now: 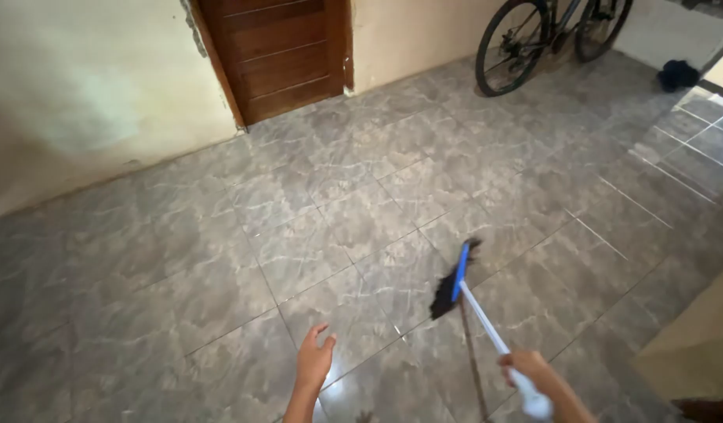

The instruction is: Sweeping the floor in a room with a bicycle using a broom.

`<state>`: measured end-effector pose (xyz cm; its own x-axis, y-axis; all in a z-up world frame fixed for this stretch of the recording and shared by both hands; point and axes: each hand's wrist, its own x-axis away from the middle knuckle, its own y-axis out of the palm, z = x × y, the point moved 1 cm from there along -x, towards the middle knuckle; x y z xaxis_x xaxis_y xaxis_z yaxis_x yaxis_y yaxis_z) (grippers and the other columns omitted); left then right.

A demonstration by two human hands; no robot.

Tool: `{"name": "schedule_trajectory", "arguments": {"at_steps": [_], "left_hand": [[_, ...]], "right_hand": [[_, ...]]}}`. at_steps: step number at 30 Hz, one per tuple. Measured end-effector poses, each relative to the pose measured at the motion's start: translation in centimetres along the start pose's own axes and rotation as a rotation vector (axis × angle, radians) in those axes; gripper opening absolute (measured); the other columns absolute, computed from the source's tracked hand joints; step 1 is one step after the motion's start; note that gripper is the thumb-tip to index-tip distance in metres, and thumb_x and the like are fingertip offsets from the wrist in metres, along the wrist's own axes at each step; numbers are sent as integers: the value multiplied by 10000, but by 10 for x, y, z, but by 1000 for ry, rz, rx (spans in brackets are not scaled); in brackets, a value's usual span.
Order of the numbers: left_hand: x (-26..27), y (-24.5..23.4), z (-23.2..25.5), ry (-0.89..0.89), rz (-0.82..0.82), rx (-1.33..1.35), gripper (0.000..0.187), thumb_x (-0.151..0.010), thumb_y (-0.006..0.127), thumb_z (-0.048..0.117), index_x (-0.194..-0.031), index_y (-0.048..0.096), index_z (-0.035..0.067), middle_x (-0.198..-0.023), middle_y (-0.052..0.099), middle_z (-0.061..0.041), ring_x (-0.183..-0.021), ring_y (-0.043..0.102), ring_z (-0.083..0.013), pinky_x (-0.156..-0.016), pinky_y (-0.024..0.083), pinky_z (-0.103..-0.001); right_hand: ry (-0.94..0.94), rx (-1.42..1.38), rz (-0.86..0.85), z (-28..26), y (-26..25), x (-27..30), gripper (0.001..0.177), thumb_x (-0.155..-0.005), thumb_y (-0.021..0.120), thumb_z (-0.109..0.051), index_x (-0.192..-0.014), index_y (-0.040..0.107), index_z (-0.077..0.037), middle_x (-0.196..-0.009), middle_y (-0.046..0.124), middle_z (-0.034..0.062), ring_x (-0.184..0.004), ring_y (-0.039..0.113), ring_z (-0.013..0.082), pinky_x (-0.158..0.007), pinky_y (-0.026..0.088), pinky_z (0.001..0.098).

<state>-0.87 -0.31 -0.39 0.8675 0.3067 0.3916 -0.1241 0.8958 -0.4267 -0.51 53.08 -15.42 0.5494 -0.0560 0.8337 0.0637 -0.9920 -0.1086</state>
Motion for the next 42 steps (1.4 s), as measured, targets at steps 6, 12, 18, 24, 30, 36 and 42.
{"name": "schedule_trajectory", "arguments": {"at_steps": [6,12,18,24,30,36,42], "left_hand": [[-38,20,-14,154,50,-44,464,-872,682,324,-1309,662,168,-1365,656,-123,-1303,590,-305,-1078,443,-379],[-80,26,27,94,10,-20,492,-875,653,325,-1351,637,200,-1348,665,-131,-1228,650,-325,-1060,478,-384],[-177,-8,46,281,123,-39,469,-857,690,318,-1296,656,156,-1322,674,-159,-1252,610,-342,-1049,460,-401],[-259,-48,55,248,171,-91,494,-849,679,312,-1315,629,158,-1338,649,-158,-1236,617,-338,-1051,462,-409],[-302,-46,103,191,39,-63,494,-871,674,332,-1334,629,166,-1357,642,-150,-1275,602,-327,-1080,449,-397],[-346,-36,129,324,11,-44,462,-876,669,316,-1306,634,150,-1370,653,-124,-1314,579,-320,-1096,431,-396],[-365,-39,138,312,11,-49,457,-882,664,308,-1308,637,148,-1362,661,-132,-1296,599,-327,-1087,449,-398]], "right_hand": [[-171,-108,247,-32,96,23,184,-847,749,-42,-944,749,115,-632,657,151,-453,606,265,-412,531,427],[-193,124,-165,-91,212,54,268,-843,764,-40,-1068,668,70,-650,640,76,-505,591,175,-439,464,348],[-312,189,-581,-199,359,19,370,-853,760,-7,-1219,755,44,-761,690,58,-639,647,128,-590,519,283],[-219,-50,-770,-261,370,-44,328,-904,750,-50,-1171,674,126,-782,703,99,-668,661,158,-597,518,294],[-292,-123,-461,-284,200,-47,284,-898,713,-149,-1118,766,22,-818,731,60,-655,642,123,-585,521,292],[-51,-59,7,-267,107,-135,166,-813,640,-63,-812,702,90,-571,605,139,-440,558,239,-415,452,394],[-296,330,350,-296,198,-123,196,-749,752,-85,-705,712,101,-609,709,161,-526,697,249,-496,548,409]]}}
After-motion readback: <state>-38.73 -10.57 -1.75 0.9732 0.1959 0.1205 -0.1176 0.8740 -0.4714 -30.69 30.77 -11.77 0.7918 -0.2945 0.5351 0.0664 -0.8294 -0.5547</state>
